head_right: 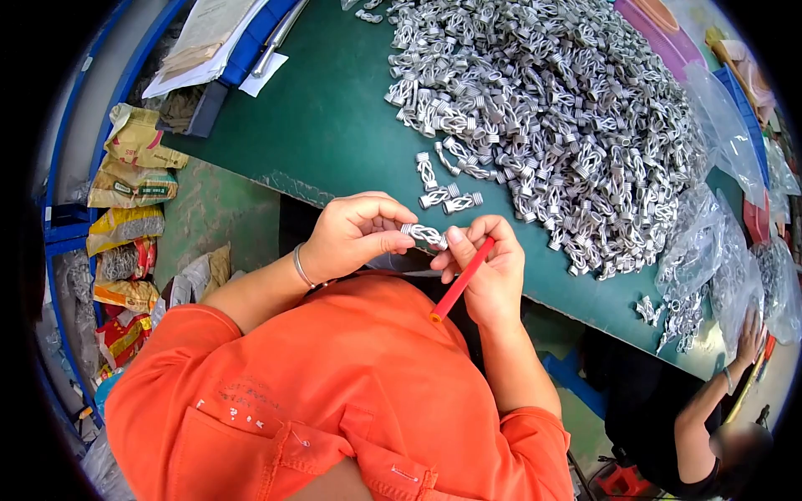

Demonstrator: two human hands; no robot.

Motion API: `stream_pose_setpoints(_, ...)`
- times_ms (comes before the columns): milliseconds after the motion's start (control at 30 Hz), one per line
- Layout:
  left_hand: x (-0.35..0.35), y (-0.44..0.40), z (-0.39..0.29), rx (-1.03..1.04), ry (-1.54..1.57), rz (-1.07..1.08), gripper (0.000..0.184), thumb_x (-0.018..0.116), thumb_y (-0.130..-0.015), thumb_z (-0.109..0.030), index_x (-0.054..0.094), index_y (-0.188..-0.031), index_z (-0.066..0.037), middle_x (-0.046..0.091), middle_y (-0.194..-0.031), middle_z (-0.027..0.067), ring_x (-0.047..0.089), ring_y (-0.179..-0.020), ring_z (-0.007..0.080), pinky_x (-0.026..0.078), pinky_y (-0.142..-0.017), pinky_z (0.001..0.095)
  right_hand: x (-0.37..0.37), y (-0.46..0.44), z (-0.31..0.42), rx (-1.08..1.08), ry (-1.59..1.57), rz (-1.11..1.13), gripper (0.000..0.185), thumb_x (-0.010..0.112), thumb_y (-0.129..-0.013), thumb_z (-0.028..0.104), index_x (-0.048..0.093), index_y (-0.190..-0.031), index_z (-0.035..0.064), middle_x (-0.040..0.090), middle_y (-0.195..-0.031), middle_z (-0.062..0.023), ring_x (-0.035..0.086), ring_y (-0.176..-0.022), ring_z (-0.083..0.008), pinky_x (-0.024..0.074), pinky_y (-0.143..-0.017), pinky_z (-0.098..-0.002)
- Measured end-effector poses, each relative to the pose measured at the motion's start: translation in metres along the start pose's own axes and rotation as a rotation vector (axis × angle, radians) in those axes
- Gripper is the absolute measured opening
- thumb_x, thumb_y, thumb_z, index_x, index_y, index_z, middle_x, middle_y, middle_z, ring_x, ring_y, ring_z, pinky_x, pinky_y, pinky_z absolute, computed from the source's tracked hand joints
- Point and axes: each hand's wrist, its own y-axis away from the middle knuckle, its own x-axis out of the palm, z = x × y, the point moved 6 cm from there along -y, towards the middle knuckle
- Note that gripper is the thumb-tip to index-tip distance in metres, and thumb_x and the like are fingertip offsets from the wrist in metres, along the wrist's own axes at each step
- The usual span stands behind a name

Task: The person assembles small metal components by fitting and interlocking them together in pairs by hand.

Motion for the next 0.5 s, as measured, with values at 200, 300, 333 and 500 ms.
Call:
stream_pose_setpoints(200, 0.000, 0.000, -0.004, 0.003, 0.088, -0.009, 0.021, 0.066, -0.080, 0.006, 0.060, -0.100, 0.006, 0.061, -0.089, 0.0079, 0.062, -0.077, 0.0108, 0.053, -0.069, 0.0225, 0.004, 0.003, -0.005, -0.090, -0.071, 0.061, 0.020, 0.060, -0.084, -0.005, 0.043, -0.086, 0.0053, 0.063, -0.088, -0.0153, 0.065, -0.071, -0.0173, 0.0520, -0.057, -0.0226)
stream_pose_setpoints(300, 0.002, 0.000, -0.014, 0.141, 0.020, -0.003, 0.023, 0.067, -0.078, 0.007, 0.060, -0.100, 0.005, 0.061, -0.088, 0.0080, 0.062, -0.077, 0.0108, 0.052, -0.068, 0.0223, 0.003, 0.008, 0.000, -0.344, 0.113, 0.088, 0.029, 0.063, -0.078, -0.014, 0.041, -0.085, 0.0041, 0.061, -0.098, -0.0185, 0.063, -0.086, -0.0185, 0.0543, -0.071, -0.0266)
stream_pose_setpoints(333, 0.003, 0.000, -0.018, 0.218, -0.055, 0.000, 0.023, 0.067, -0.078, 0.008, 0.060, -0.100, 0.005, 0.061, -0.088, 0.0081, 0.061, -0.076, 0.0108, 0.052, -0.067, 0.0222, 0.005, 0.011, 0.003, -0.395, 0.134, 0.074, 0.030, 0.063, -0.077, -0.014, 0.041, -0.085, 0.0042, 0.061, -0.099, -0.0188, 0.062, -0.085, -0.0181, 0.0537, -0.072, -0.0267)
stream_pose_setpoints(500, 0.000, 0.007, -0.028, 0.315, -0.182, 0.046, 0.023, 0.070, -0.074, 0.005, 0.061, -0.095, 0.003, 0.061, -0.087, 0.0098, 0.061, -0.073, 0.0130, 0.051, -0.063, 0.0238, 0.005, 0.016, 0.017, -0.534, 0.245, 0.254, 0.029, 0.067, -0.076, -0.011, 0.043, -0.084, 0.0039, 0.063, -0.095, -0.0187, 0.062, -0.081, -0.0172, 0.0518, -0.071, -0.0278)
